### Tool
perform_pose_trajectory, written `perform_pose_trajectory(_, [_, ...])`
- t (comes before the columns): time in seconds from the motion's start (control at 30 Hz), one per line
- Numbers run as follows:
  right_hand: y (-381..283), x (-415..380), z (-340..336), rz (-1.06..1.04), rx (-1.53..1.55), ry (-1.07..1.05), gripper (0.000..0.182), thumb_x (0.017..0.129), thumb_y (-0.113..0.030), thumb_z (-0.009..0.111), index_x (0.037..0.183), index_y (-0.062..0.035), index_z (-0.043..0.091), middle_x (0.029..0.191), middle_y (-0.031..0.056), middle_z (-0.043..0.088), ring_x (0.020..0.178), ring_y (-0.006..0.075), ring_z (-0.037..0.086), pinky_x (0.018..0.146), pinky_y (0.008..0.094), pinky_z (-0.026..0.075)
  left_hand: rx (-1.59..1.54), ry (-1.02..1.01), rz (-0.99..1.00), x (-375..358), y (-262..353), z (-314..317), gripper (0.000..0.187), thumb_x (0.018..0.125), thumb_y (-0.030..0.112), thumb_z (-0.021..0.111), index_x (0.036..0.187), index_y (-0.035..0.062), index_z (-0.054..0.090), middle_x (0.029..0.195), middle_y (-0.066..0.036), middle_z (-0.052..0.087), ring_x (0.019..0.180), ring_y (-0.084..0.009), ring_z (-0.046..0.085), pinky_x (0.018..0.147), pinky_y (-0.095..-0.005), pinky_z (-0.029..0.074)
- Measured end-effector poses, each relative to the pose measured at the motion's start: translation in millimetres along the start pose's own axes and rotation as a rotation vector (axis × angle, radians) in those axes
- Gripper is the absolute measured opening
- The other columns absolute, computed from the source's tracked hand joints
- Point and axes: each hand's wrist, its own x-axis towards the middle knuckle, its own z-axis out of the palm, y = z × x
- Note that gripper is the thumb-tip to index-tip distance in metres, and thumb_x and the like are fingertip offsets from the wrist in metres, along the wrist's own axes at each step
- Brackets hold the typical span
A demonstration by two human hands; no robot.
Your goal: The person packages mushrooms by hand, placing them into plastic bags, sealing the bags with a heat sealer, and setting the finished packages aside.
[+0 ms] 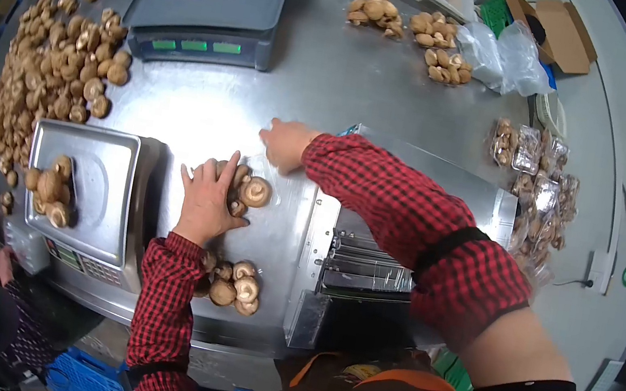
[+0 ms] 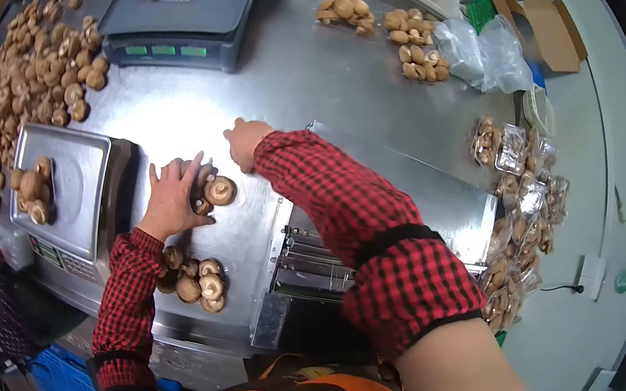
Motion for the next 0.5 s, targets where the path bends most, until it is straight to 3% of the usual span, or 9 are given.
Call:
perform_pose_trajectory(0.07, [-5,-7,-6,0.057,0.084,0.007,0.064,0.065,-0.027,0.081,0.118,-0.0024,0.056,0.112,0.0213,0.059,0.103,0.0388,0.061,0.085,0.046,0.051,0.013,-0.028,0.022,-1,-2,-4,0.131,0.045,0.046,0.092,0.152,0.017,0.023,0.124,-0.013,0.044,0.119,-0.0321,0.044,0.105,-0.0626,0.027])
perform_pose_trajectory(0.2, [-25,-16,-7,-0.109,0.249,0.034,0.068,0.066,-0.036,0.083,0.119,-0.0032,0.056,0.114,0.0213,0.056,0.101,0.0397,0.061,0.085,0.0441,0.051,0.001,-0.038,0.055,0,-8,-2,0.134,0.043,0.045,0.093,0.153,0.0179,0.021,0.127,-0.014,0.043,0.121,-0.0317,0.043,0.104,-0.0598,0.03])
perform_pose_trajectory(0.27, [-36,-16,3,-0.109,0.078,-0.031,0.077,0.064,-0.04,0.084,0.124,-0.0026,0.054,0.115,0.0209,0.055,0.101,0.0392,0.061,0.086,0.0436,0.051,-0.005,-0.041,0.065,3,-9,-1,0.134,0.043,0.044,0.093,0.153,0.0177,0.021,0.128,-0.014,0.043,0.122,-0.0319,0.042,0.104,-0.0588,0.03])
perform_pose_trajectory(0.3, [-37,-13,4,-0.067,0.128,-0.071,0.088,0.063,-0.043,0.084,0.133,-0.0036,0.05,0.116,0.0215,0.053,0.1,0.0384,0.061,0.087,0.0427,0.05,-0.008,-0.05,0.066,3,-10,0,0.134,0.042,0.043,0.093,0.153,0.0175,0.021,0.13,-0.015,0.042,0.122,-0.032,0.042,0.104,-0.0579,0.03])
perform_pose_trajectory(0.43, [-34,-23,3,-0.021,0.165,-0.055,0.093,0.064,-0.043,0.082,0.138,-0.0023,0.045,0.117,0.0234,0.052,0.099,0.0379,0.062,0.087,0.0414,0.051,-0.075,0.003,0.113,-2,-14,-4,0.134,0.043,0.042,0.094,0.152,0.0147,0.022,0.135,-0.018,0.04,0.126,-0.0349,0.04,0.105,-0.0592,0.028])
perform_pose_trajectory(0.5, [-30,-22,11,-0.024,0.266,0.04,0.096,0.066,-0.044,0.081,0.141,0.0013,0.04,0.123,0.0247,0.052,0.099,0.0347,0.063,0.08,0.039,0.054,-0.05,0.083,0.134,-8,-18,-8,0.133,0.043,0.043,0.094,0.151,0.0121,0.023,0.136,-0.02,0.039,0.127,-0.0366,0.039,0.105,-0.0592,0.028])
